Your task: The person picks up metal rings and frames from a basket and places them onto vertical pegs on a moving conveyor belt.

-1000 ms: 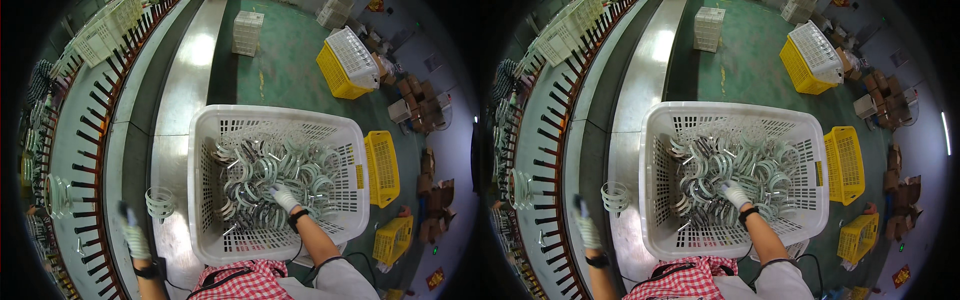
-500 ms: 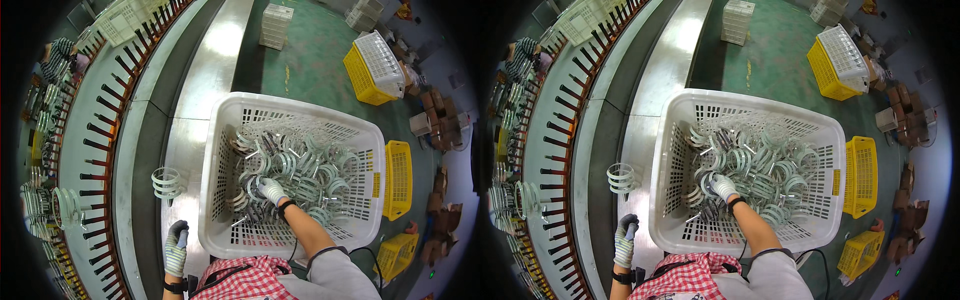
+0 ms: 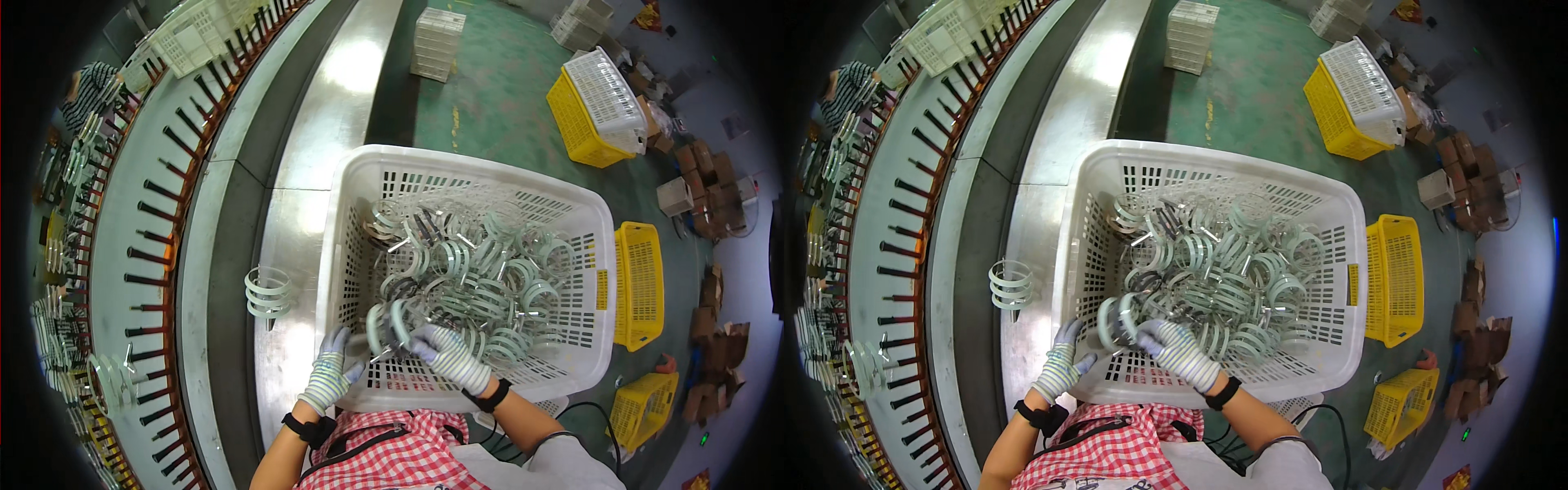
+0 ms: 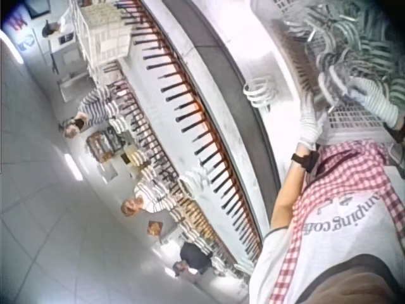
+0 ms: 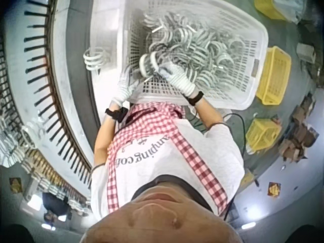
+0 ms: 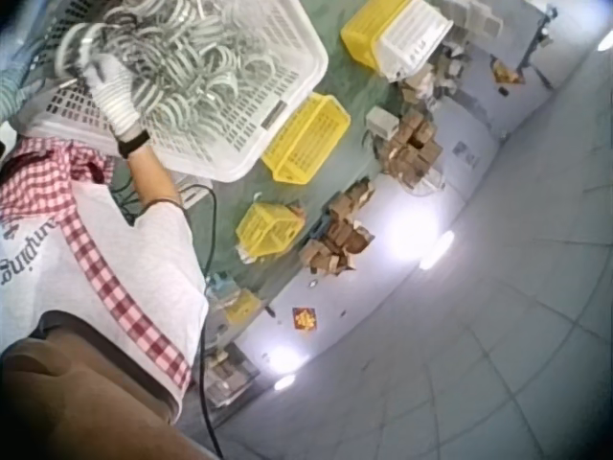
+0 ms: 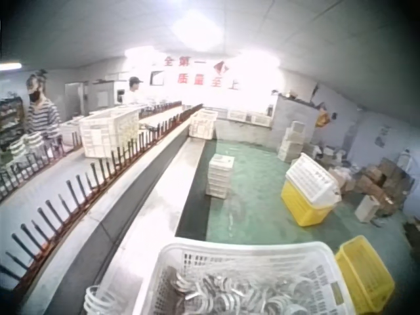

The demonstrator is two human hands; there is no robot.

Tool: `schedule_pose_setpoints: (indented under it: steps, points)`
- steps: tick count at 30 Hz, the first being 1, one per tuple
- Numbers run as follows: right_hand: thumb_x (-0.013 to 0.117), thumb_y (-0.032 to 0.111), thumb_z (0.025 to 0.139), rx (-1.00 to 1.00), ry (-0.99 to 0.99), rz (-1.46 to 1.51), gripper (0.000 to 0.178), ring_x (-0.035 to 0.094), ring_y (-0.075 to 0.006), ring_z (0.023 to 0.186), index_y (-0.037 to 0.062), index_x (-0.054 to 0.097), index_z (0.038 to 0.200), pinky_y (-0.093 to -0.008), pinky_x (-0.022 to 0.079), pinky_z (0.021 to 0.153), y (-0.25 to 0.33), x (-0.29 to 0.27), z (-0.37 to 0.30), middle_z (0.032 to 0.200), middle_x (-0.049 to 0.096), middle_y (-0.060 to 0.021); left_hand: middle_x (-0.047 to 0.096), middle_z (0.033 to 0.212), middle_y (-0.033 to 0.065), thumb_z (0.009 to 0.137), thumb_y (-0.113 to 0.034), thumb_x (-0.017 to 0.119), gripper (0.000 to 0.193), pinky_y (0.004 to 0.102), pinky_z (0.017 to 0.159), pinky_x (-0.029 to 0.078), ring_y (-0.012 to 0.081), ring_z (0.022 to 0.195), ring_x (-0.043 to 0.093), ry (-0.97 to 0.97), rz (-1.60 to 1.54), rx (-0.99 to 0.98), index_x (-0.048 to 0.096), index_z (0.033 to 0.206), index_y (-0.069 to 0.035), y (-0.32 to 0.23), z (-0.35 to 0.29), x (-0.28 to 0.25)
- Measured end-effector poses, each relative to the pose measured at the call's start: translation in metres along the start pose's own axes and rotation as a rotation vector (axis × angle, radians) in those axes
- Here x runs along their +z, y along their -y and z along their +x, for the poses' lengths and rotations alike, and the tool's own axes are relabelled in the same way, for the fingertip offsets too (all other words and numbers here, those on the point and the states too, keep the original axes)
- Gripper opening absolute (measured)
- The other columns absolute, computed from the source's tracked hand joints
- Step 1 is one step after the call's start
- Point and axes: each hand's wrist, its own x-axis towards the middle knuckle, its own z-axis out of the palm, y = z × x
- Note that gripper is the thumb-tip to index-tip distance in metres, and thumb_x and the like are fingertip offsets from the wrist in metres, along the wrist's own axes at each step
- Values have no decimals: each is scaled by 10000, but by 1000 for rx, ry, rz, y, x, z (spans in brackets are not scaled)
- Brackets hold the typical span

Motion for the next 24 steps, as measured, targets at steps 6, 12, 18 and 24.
schedule_pose_setpoints:
  steps: [6,12,18,24]
  points:
    - [567,244,876,52,228,281,329,548,-106,796,9,531,1103,-258,460,723,70,-10,-12,888,592,-43,572,1010,187,729,-183,629,453,394,837,448,365,935,547,294,-3,-104,513,1134,-15,-2,-13,-30]
    - [555,233,858,171,-502,239,375,550,-186,877,8,505,1154,-300,448,809,-35,-81,34,981,588,-115,621,993,59,838,-214,604,355,287,748,470,166,887,579,150,-564,-237,538,1121,-10,-9,-50,-58]
    - [500,283,835,517,-875,245,359,550,-230,798,-20,556,1020,-300,434,737,-146,-184,85,886,610,-138,592,841,25,800,-450,616,455,245,628,497,103,721,570,-72,-683,-345,558,1020,-57,-42,-57,-92]
    - [537,102,771,304,-58,-910,111,607,-347,746,42,629,791,-433,482,636,-232,-207,98,801,621,-188,592,1034,70,817,-450,592,527,304,805,471,146,891,561,-242,-1071,-394,514,1140,-41,-101,-68,-80]
